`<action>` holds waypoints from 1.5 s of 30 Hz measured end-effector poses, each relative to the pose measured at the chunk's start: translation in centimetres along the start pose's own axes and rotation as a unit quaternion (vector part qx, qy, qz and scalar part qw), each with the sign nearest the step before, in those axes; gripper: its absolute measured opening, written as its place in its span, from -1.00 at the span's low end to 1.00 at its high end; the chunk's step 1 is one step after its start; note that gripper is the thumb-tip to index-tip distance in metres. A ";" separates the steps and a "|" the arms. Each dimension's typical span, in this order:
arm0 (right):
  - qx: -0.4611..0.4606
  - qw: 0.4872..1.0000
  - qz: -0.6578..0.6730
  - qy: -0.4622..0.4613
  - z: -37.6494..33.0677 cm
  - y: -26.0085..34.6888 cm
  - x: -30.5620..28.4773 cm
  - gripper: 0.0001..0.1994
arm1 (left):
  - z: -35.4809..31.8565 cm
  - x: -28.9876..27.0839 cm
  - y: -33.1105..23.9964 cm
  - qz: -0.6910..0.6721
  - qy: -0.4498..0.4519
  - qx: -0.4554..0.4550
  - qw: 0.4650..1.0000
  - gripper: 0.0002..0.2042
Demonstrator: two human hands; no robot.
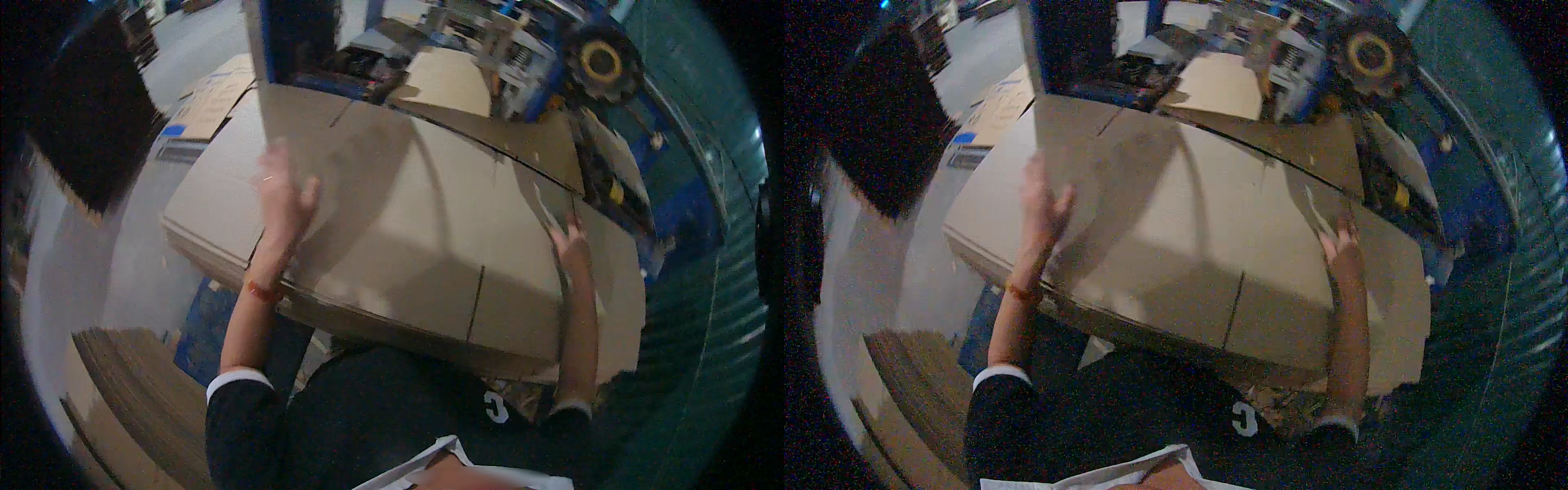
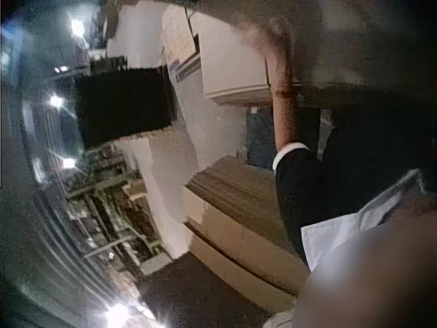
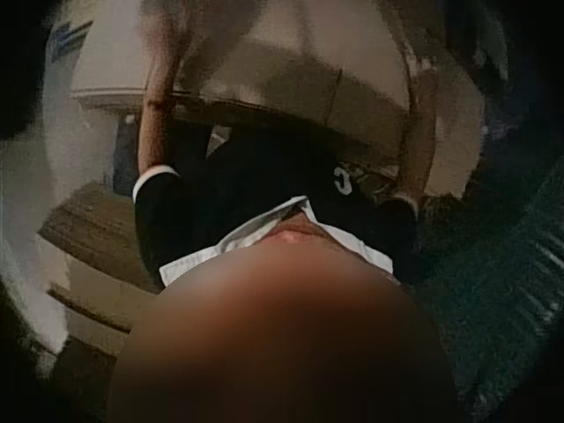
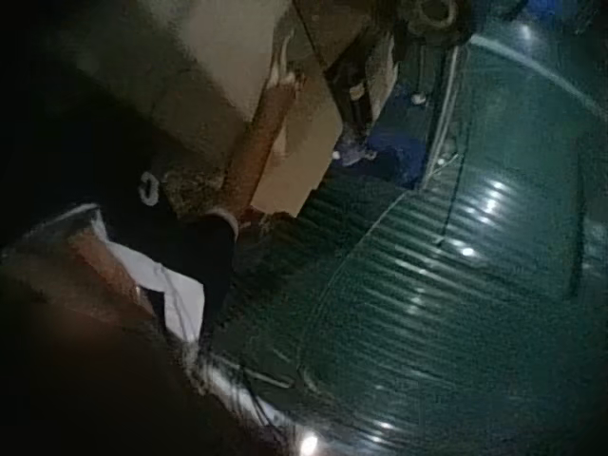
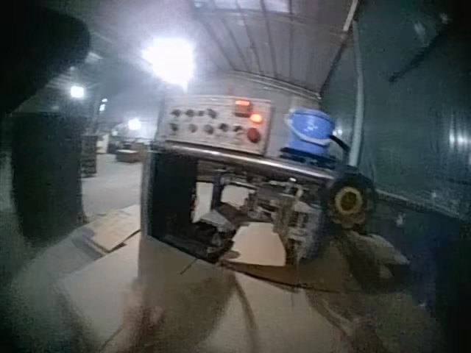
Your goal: The person repeatedly picks up flat cardboard sheets from a nearby pile and places them onto a growing stack on a workbench. The hands align each sheet before setting it down, continuing the cycle throughout the clip.
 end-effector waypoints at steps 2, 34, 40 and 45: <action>0.032 0.999 0.002 -0.028 -5.9 -1.3 -2.7 -0.48 | -2.2 -4.2 4.5 0.085 -0.124 -0.159 0.976 -0.28; 0.281 0.930 0.038 -0.235 -27.6 6.5 -13.5 -0.70 | -6.7 -10.8 4.4 -0.459 0.062 -0.193 0.865 -0.64; -0.154 0.987 0.000 0.045 -24.0 12.8 -7.2 -0.74 | -8.0 -5.7 -5.5 -0.158 0.361 0.192 0.899 -0.52; -0.197 0.979 0.017 0.056 -22.3 11.6 -6.7 -0.72 | -7.2 -4.4 -5.9 -0.073 0.406 0.271 0.870 -0.55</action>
Point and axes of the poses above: each hand's wrist, its own z-axis towards the middle knuckle, its own x-axis out of the palm, y = z × x, the point moved 3 cm from there along z, towards the middle knuckle, and after that the axes turned 5 degrees about -z, right-handed, at the moved point
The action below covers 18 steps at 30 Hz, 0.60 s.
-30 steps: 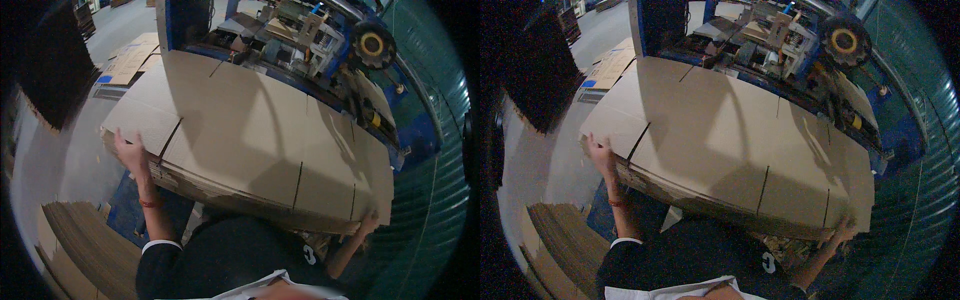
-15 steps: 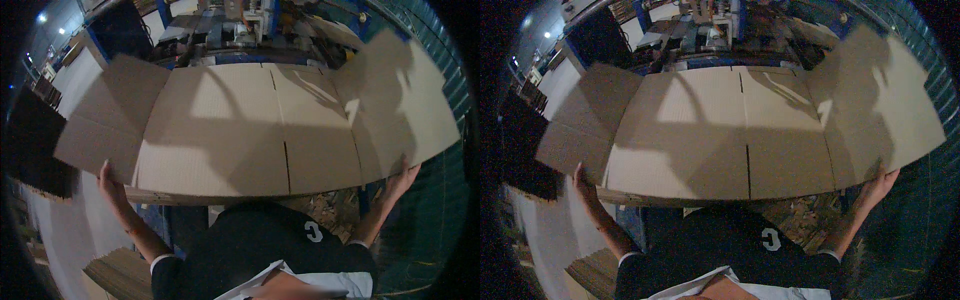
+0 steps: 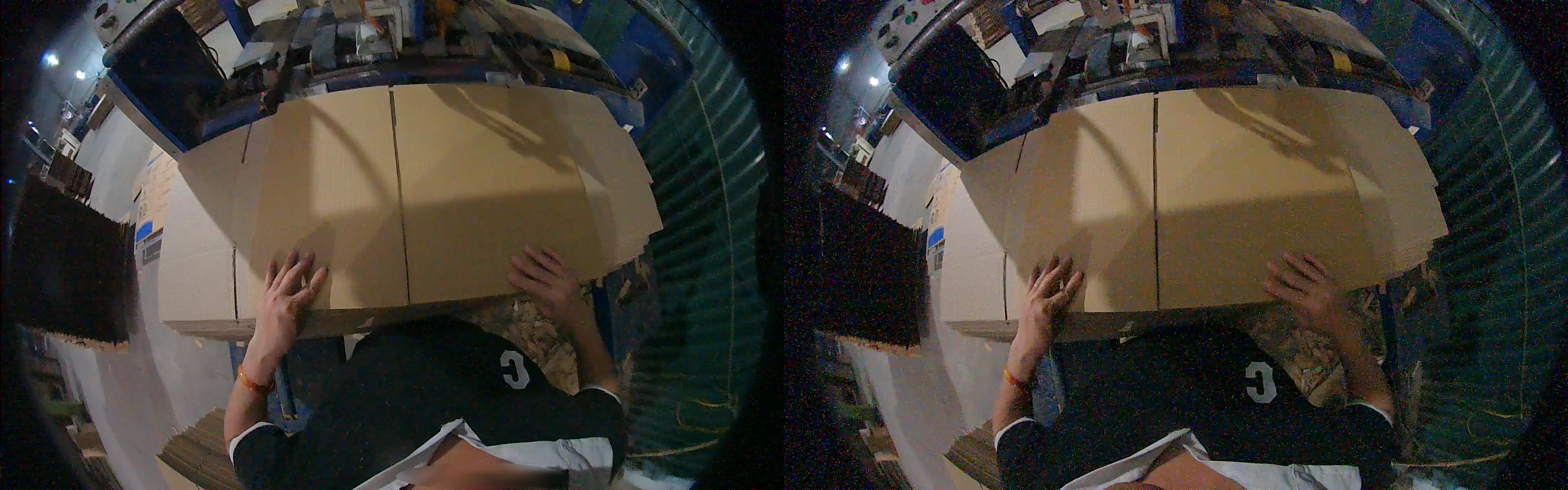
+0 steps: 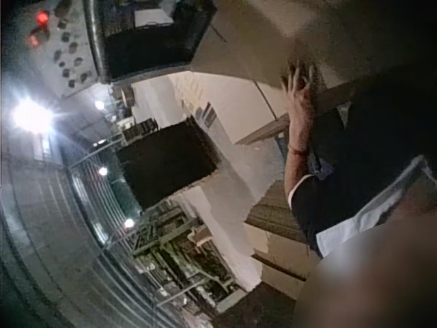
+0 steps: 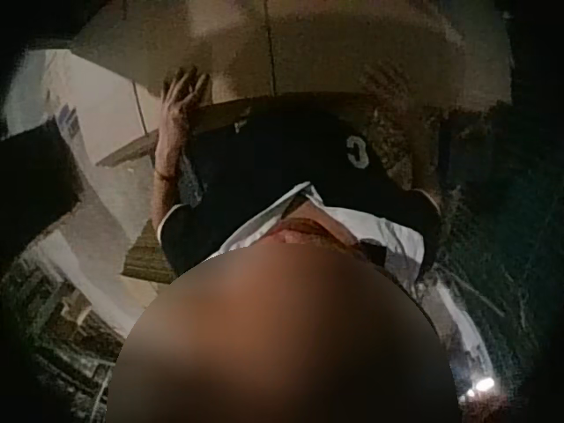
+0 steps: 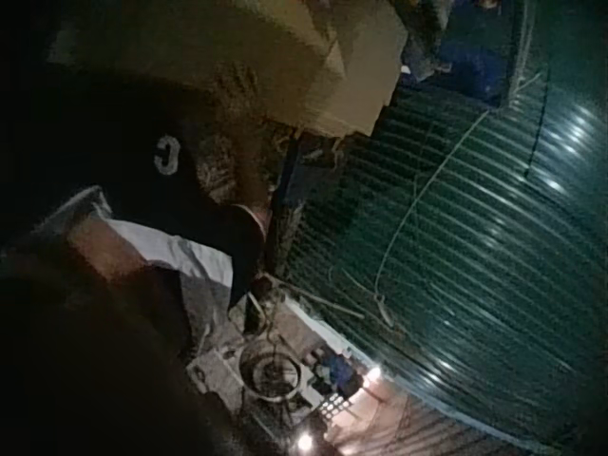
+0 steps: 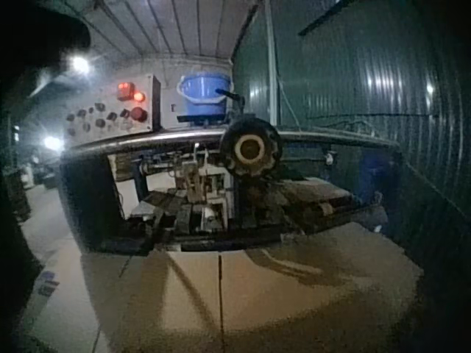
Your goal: The person repeatedly picks up flat cardboard sheets from a nearby pile and places them onto a growing stack on a workbench. The hands align each sheet before setting it down, continuing the cycle throughout the clip.
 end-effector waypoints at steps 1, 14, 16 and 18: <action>-0.005 1.000 0.002 0.020 0.2 -0.8 0.3 -0.70 | 0.3 -0.1 0.1 0.009 -0.021 0.012 1.000 -0.55; 0.134 0.976 -0.052 0.164 12.9 -17.4 3.5 -0.24 | 14.5 0.5 8.1 -0.026 -0.145 0.009 0.989 -0.36; 0.125 0.979 -0.094 0.129 15.8 -19.0 4.2 -0.28 | 18.2 1.2 9.9 -0.014 -0.185 0.012 0.983 -0.35; 0.188 0.972 -0.116 0.083 18.2 -19.5 4.9 -0.33 | 21.2 1.3 10.8 0.024 -0.220 0.013 0.975 -0.34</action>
Point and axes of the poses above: each hand's wrist, its own z-axis towards the middle knuckle, its own x-axis out of the palm, y = z × x, the point moved 3 cm from there along z, towards the middle knuckle, and after that the axes turned 5 degrees about -z, right-handed, at the moved point
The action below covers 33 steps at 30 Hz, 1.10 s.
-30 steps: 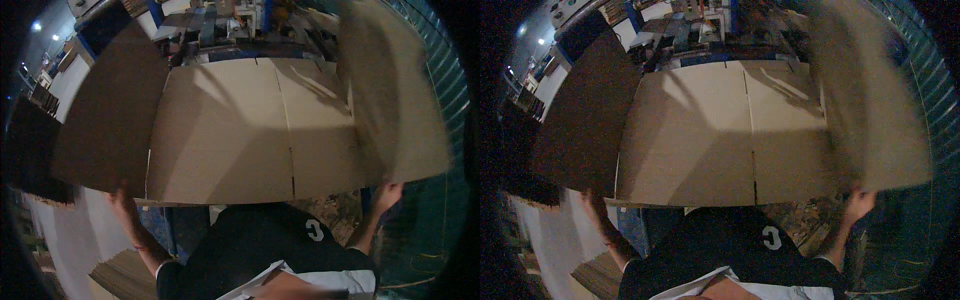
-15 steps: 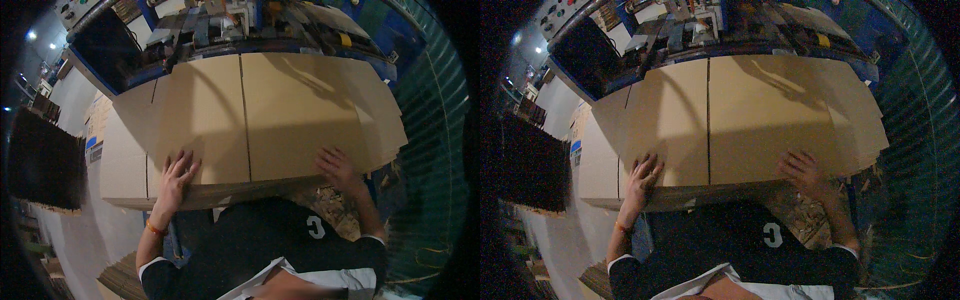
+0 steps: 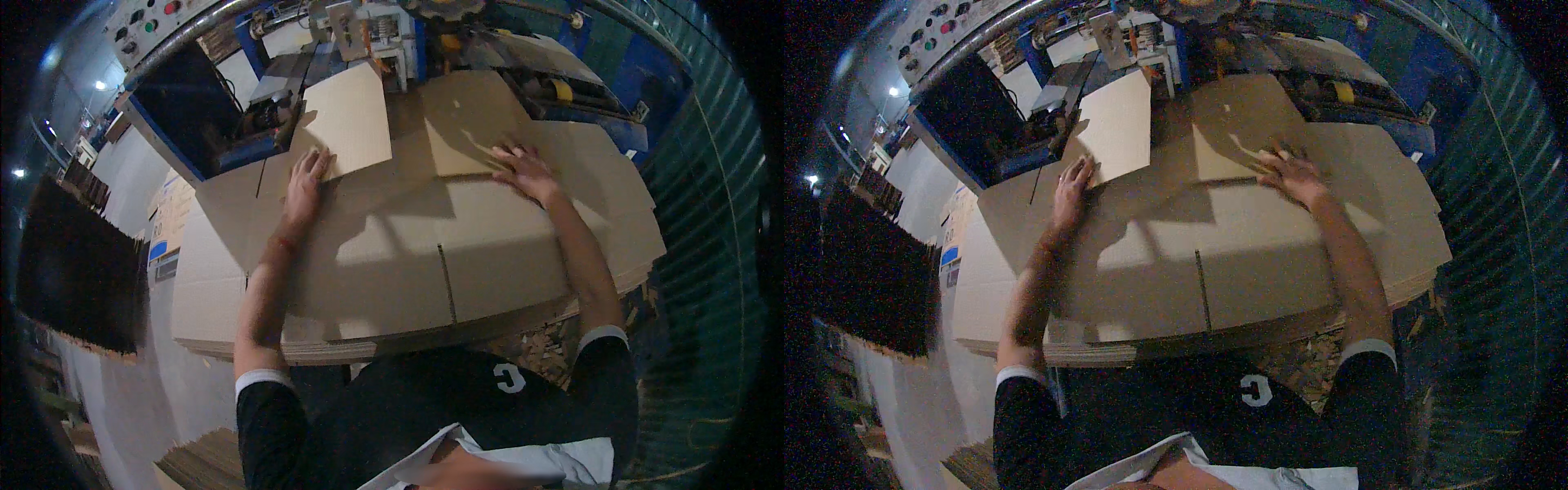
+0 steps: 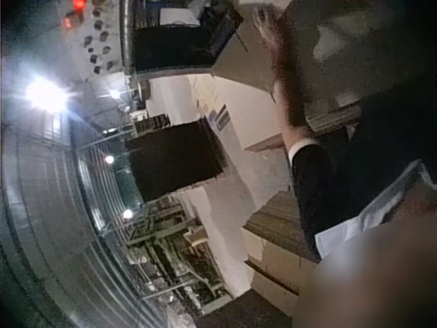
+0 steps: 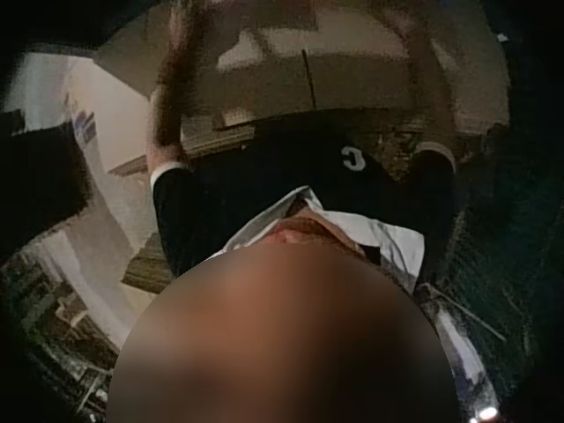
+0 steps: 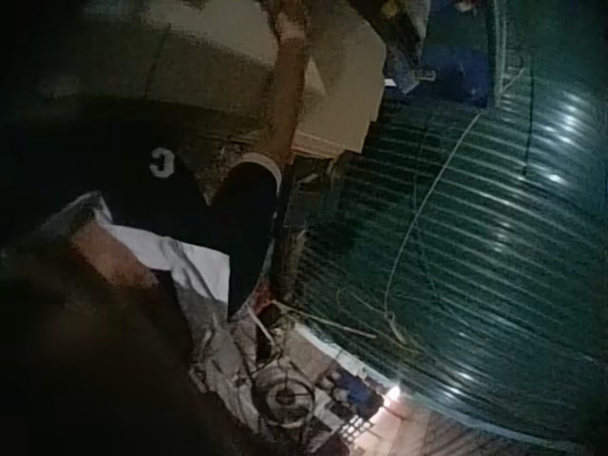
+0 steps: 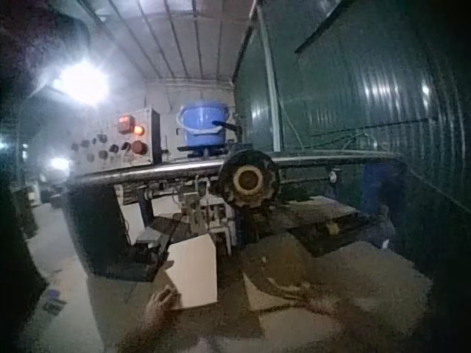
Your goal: The person repeatedly picks up flat cardboard sheets from a nearby pile and places them onto a growing stack on a workbench. The hands align each sheet before setting it down, continuing the cycle throughout the clip.
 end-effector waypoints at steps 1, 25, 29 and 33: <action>0.066 0.998 -0.017 0.012 0.6 0.1 0.1 -0.35 | 0.9 0.5 0.0 0.053 -0.018 -0.006 0.998 -0.32; 0.495 0.774 -0.062 -0.389 -25.3 -12.0 2.0 -0.48 | -26.2 -18.3 3.2 0.160 -0.347 -0.444 0.810 -0.42; 0.408 0.627 0.285 -0.599 -24.2 -14.0 -3.2 -0.48 | -31.6 -19.8 9.4 -0.136 -0.660 -0.322 0.665 -0.40; 0.378 0.497 0.500 -0.599 -22.7 -14.9 -7.6 -0.47 | -31.2 -21.4 12.6 -0.273 -0.398 -0.032 0.875 -0.56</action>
Point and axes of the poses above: each hand's wrist, its own z-axis towards the middle knuckle, its own x-axis out of the palm, y = z × x, the point moved 3 cm from there along z, towards the middle knuckle, and after that the axes turned 5 degrees about -z, right-handed, at the moved point
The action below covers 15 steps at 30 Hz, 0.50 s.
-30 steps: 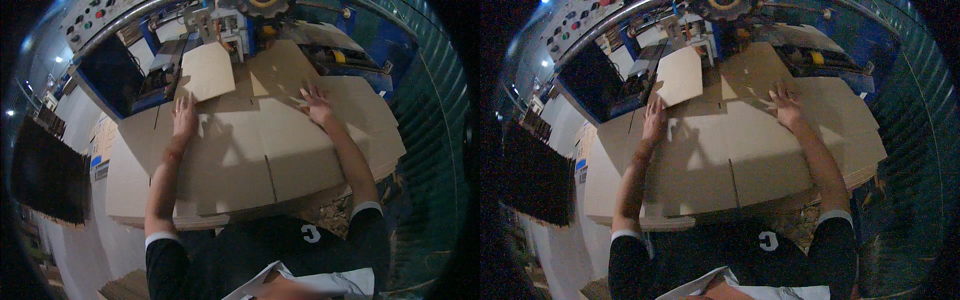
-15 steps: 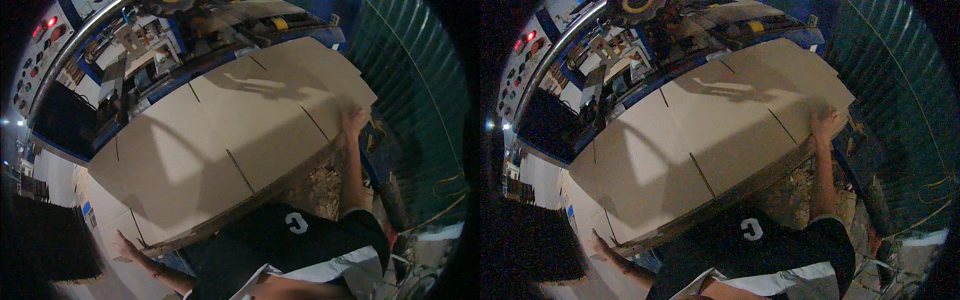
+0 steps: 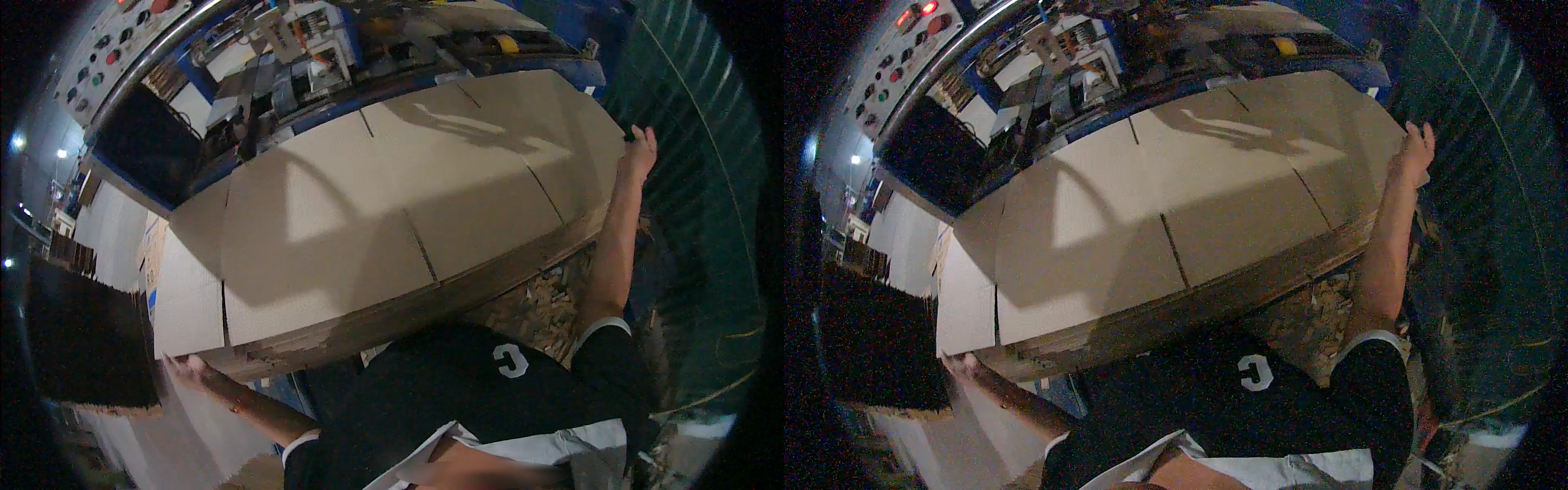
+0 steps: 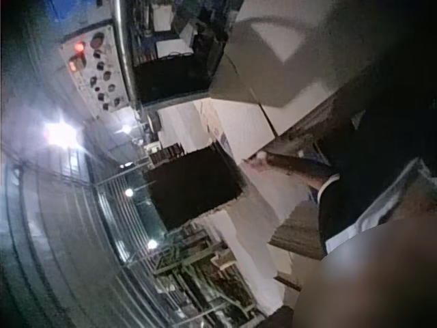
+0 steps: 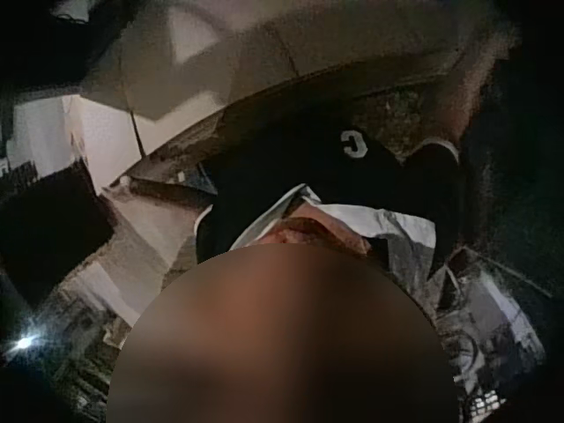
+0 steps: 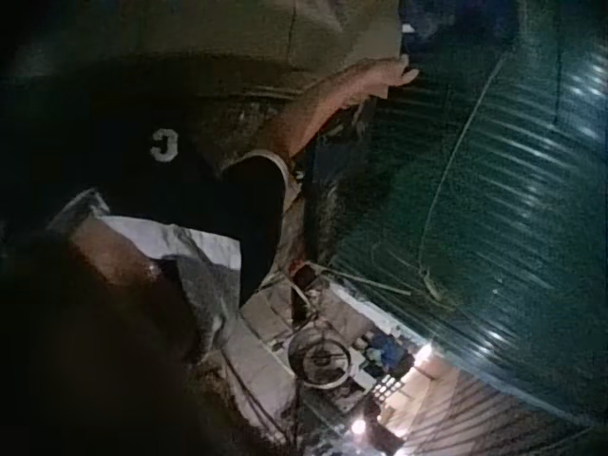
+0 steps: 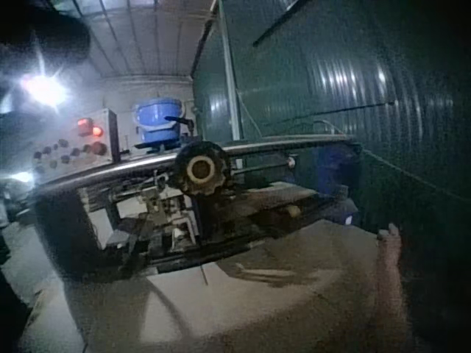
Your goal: The person repeatedly picks up flat cardboard sheets from a nearby pile and places them onto a growing stack on a workbench. The hands align each sheet before setting it down, continuing the cycle throughout the clip.
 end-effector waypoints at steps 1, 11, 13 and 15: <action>-0.010 1.000 -0.010 0.025 0.0 0.7 0.1 -0.46 | 1.3 -0.4 0.7 -0.022 -0.129 -0.134 0.982 -0.55; 0.061 0.993 -0.100 -0.011 -2.4 -7.9 -4.9 -0.41 | 9.3 8.8 -9.8 0.152 0.015 -0.160 0.975 -0.54; 0.061 0.995 -0.066 0.043 -1.9 -5.5 -3.7 -0.45 | 9.9 8.2 -8.9 0.150 0.002 -0.183 0.972 -0.52; 0.050 0.995 0.021 0.087 -3.3 -1.3 -2.8 -0.52 | 9.5 7.4 -8.1 0.038 -0.062 -0.279 0.958 -0.48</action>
Point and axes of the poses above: each hand's wrist, its own z-axis towards the middle knuckle, its own x-axis out of the palm, y = z × x, the point moved 3 cm from there along z, towards the middle knuckle, and after that the axes turned 5 degrees about -z, right-handed, at the moved point
